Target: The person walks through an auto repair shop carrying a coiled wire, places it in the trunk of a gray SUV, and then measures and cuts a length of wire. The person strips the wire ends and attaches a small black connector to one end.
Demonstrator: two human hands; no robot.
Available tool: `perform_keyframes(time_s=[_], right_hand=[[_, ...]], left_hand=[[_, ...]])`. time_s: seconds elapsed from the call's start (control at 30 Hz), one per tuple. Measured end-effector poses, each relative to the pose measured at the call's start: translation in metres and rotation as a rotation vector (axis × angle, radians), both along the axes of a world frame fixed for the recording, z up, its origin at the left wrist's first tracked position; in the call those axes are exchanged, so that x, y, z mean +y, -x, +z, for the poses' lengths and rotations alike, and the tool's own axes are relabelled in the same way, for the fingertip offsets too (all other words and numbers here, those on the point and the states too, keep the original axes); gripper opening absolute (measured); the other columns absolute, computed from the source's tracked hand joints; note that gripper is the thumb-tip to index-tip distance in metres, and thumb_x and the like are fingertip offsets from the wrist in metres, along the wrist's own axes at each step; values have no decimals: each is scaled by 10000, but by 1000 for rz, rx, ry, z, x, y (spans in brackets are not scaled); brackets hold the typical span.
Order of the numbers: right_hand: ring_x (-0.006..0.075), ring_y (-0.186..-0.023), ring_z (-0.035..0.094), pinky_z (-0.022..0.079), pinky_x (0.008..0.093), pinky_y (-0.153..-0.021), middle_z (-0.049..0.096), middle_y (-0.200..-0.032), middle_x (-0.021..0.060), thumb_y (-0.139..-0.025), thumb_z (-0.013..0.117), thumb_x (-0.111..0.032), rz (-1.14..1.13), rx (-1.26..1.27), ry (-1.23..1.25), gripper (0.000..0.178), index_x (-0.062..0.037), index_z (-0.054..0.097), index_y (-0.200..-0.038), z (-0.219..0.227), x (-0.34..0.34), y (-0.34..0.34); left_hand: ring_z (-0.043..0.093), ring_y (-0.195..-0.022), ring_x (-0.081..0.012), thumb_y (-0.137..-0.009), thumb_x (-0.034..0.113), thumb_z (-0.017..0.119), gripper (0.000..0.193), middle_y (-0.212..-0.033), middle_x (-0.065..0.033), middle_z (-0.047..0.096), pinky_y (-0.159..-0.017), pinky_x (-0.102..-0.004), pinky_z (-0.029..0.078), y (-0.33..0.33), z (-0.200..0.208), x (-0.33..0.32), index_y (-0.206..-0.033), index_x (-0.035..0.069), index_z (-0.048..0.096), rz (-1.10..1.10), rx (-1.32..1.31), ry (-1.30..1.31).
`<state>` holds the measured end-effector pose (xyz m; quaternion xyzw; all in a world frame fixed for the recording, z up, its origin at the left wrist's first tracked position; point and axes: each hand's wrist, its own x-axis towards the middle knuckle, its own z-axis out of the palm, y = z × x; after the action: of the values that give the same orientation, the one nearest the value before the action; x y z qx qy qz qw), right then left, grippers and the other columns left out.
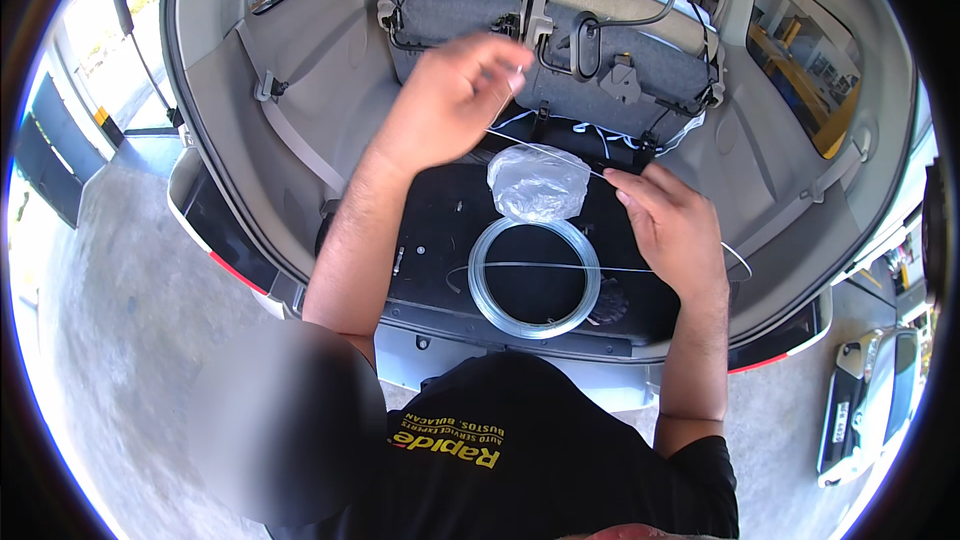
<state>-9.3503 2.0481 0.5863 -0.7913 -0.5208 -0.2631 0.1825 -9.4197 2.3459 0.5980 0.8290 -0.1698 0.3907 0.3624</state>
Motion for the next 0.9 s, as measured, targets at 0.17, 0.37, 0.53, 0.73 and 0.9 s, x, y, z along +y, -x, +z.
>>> perform_keyframes(time_s=[0.17,0.37,0.53,0.73,0.9], right_hand=[[284,-744,685,551,389,-619,658,-911,79,-890,699,-5,-17,11,-88,256,-99,729,-1127,2,-23,2],[297,-779,691,568,391,-671,655,-940,109,-879,650,83,-54,-1,-236,299,-64,717,-1130,0,-36,1],[255,-763,675,561,365,-684,622,-910,103,-876,609,126,-87,53,-308,413,-73,718,-1221,11,-43,12],[230,-761,647,542,342,-678,613,-906,96,-892,590,132,-42,38,-429,436,-74,721,-1253,7,-29,22],[223,-760,638,533,329,-682,608,-902,101,-921,572,130,-14,89,-527,422,-64,718,-1267,12,-22,27]], left_hand=[[670,-983,-107,-1004,55,681,221,-1070,-42,709,-843,-260,555,-7,40,-5,-1212,-3,634,-186,23,58],[643,-890,-73,-994,22,678,186,-979,-25,672,-766,-251,537,-11,60,-17,-1175,7,643,-307,108,93],[527,-705,-90,-954,1,678,321,-851,-27,612,-624,-305,446,16,82,-36,-1259,97,712,-14,-1,-235],[690,-810,-342,-930,36,655,317,-955,-181,681,-704,-413,548,22,82,-59,-1240,85,698,191,-124,-475],[709,-741,-245,-940,42,694,191,-862,-116,696,-673,-357,556,18,73,-74,-1123,54,643,159,-38,-155]])
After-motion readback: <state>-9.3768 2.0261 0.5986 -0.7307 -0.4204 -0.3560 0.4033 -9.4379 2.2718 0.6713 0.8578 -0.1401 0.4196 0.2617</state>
